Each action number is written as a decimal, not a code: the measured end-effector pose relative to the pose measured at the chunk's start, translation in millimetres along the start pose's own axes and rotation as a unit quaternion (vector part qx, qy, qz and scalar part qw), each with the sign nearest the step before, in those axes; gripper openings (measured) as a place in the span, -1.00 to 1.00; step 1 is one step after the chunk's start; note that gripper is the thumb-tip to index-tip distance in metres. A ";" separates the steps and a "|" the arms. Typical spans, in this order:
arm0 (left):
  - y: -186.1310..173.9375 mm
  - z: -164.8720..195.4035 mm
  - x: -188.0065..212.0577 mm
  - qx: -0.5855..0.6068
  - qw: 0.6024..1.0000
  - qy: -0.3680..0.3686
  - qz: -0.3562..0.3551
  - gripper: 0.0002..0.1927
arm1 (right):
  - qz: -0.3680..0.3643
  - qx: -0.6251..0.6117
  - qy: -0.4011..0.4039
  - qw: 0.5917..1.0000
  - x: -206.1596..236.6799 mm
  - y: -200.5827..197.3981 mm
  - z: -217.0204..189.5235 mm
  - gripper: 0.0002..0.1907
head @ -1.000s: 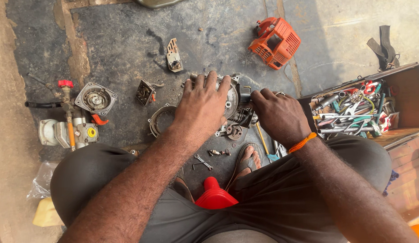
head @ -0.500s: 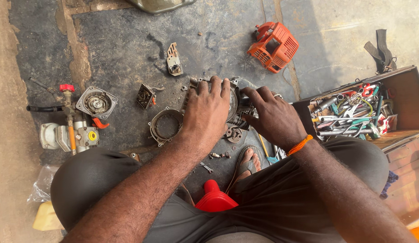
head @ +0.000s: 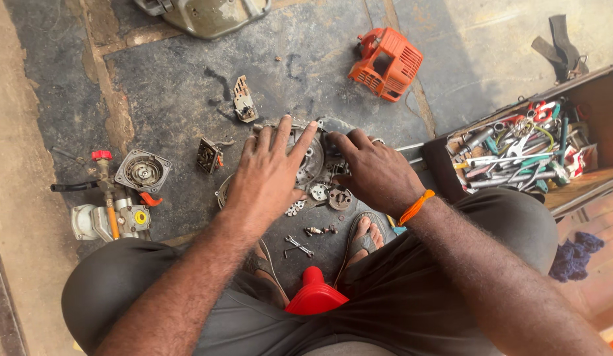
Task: The person sits on the floor and uses a wrench to tighten bolts on a disassembled engine block. They rotate the engine to access different sides and continue tightening fasteners.
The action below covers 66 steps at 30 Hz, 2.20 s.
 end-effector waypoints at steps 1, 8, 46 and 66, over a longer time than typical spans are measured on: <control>4.9 -0.4 1.6 0.005 1.000 0.015 -0.016 0.26 | -0.003 -0.009 -0.009 1.000 3.9 1.2 -2.0 -0.20; 11.9 -3.7 0.5 -0.011 0.998 -0.025 -0.060 0.16 | -0.020 -0.010 -0.014 1.000 6.3 5.5 -1.4 -0.11; 17.9 -0.3 -3.3 -0.004 0.997 -0.065 -0.035 0.32 | 0.038 0.032 -0.013 0.999 -6.6 7.3 2.8 -0.25; 26.6 11.5 -4.5 -0.064 0.996 0.067 -0.014 0.16 | 0.046 0.058 -0.028 0.997 -6.9 10.8 3.8 -0.28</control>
Point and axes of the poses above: each hand's wrist, its own x-axis away from the middle knuckle, its own y-axis out of the palm, z = x × y, the point moved 10 cm from there along -x, towards the middle knuckle, and after that the axes turned 1 degree about -z, right-handed, at the moved point
